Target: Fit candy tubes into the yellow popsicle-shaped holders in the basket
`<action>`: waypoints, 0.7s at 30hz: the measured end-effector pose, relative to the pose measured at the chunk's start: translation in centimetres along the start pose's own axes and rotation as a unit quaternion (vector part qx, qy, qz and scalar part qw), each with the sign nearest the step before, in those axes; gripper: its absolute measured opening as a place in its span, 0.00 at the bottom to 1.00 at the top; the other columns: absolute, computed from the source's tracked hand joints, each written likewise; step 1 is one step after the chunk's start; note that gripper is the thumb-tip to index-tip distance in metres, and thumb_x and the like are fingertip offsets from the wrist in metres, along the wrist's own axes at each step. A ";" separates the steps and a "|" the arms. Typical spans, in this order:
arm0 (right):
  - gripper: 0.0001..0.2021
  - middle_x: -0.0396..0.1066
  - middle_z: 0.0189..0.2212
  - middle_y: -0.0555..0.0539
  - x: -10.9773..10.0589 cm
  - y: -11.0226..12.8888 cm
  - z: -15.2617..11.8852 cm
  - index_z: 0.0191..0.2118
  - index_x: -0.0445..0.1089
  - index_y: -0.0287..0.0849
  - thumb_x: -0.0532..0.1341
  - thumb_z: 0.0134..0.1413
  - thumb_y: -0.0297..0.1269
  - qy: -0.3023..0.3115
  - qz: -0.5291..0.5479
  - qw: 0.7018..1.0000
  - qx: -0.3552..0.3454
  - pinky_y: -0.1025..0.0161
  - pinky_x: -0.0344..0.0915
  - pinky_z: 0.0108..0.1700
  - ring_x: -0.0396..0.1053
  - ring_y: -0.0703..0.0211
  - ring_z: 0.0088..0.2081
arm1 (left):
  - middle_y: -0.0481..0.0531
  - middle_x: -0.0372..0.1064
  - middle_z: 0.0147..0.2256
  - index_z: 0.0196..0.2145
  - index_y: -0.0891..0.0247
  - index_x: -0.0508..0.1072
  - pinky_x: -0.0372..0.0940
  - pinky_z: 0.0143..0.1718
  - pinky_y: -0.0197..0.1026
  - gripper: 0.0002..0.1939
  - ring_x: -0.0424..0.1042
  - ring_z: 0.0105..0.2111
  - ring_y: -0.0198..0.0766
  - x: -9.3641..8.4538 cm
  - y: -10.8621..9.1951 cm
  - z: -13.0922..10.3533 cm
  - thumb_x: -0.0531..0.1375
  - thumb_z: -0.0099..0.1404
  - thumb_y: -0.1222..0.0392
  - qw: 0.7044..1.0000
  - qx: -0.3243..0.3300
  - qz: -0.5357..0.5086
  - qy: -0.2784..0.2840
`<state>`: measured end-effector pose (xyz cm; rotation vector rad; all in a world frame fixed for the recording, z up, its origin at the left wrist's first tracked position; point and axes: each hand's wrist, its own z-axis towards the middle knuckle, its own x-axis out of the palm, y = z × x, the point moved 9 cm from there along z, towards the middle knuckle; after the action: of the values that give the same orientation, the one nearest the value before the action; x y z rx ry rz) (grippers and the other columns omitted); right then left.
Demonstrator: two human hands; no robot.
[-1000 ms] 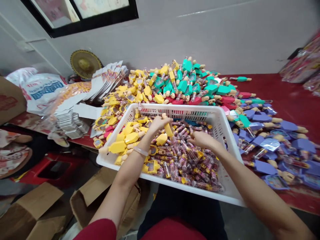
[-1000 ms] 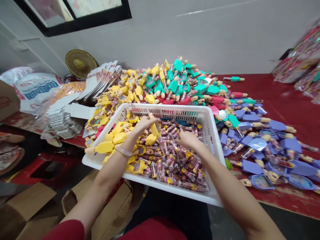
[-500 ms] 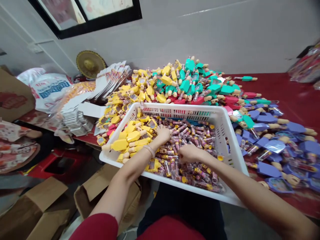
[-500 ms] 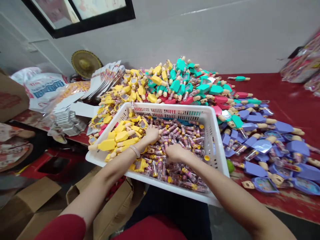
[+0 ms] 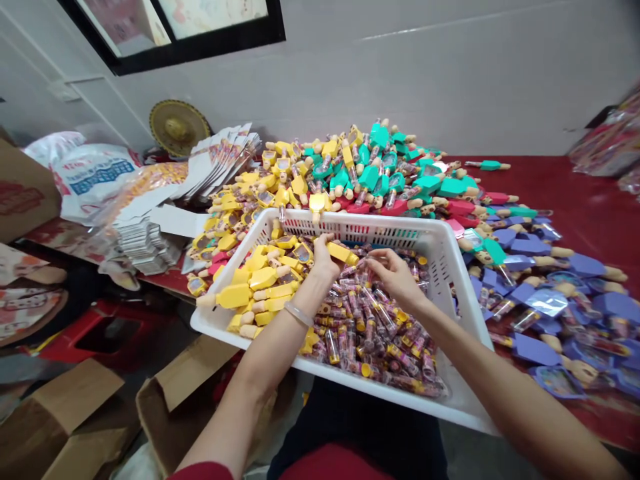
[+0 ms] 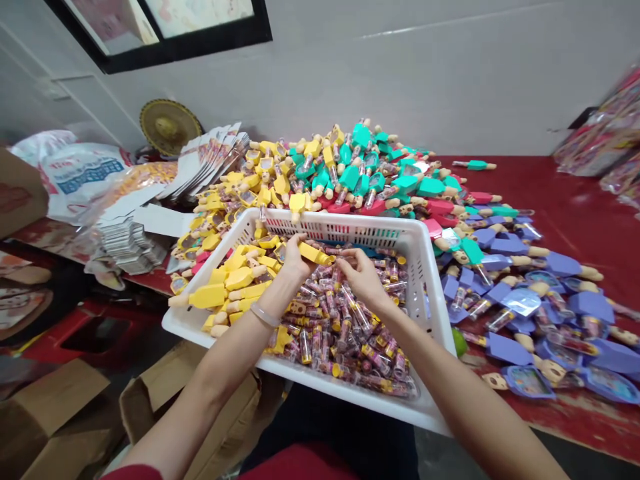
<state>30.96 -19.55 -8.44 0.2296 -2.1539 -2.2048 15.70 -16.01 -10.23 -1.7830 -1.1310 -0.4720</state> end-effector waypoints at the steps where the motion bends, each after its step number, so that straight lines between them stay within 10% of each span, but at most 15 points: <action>1: 0.18 0.69 0.29 0.51 -0.7 0.3 0.0 0.39 0.62 0.45 0.65 0.48 0.50 -0.036 0.025 0.999 -0.003 0.63 0.66 0.29 0.69 0.59 0.30 | 0.41 0.54 0.17 0.21 0.62 0.56 0.57 0.22 0.33 0.15 0.58 0.16 0.28 -0.3 0.1 0.0 0.62 0.53 0.61 1.000 -0.009 -0.011 -0.006; 5: 0.23 0.68 0.26 0.54 -2.0 1.3 -0.4 0.37 0.57 0.47 0.69 0.43 0.49 -0.099 0.101 0.990 -0.014 0.62 0.67 0.24 0.69 0.58 0.26 | 0.42 0.55 0.16 0.21 0.61 0.55 0.58 0.23 0.34 0.16 0.58 0.16 0.29 -1.5 -0.1 0.5 0.63 0.53 0.61 0.998 -0.022 -0.044 -0.030; 14: 0.19 0.72 0.32 0.50 0.1 0.7 -1.0 0.35 0.62 0.45 0.70 0.38 0.40 -0.027 0.162 0.986 0.032 0.51 0.73 0.42 0.75 0.55 0.33 | 0.42 0.54 0.16 0.23 0.62 0.60 0.56 0.22 0.34 0.12 0.58 0.16 0.30 -1.9 -0.6 1.2 0.62 0.55 0.59 0.997 -0.002 -0.068 -0.045; 21: 0.15 0.74 0.37 0.47 1.2 0.3 -1.4 0.40 0.64 0.44 0.65 0.48 0.41 0.015 -0.119 0.991 -0.055 0.57 0.68 0.42 0.73 0.53 0.40 | 0.41 0.55 0.17 0.23 0.62 0.58 0.57 0.22 0.33 0.13 0.57 0.16 0.28 -2.0 -0.3 1.1 0.63 0.54 0.60 0.998 0.034 -0.041 -0.040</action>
<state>29.91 -21.07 -8.30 0.5354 -2.0771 -2.4166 14.28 -15.99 -12.06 -1.7151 -1.2658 -0.4094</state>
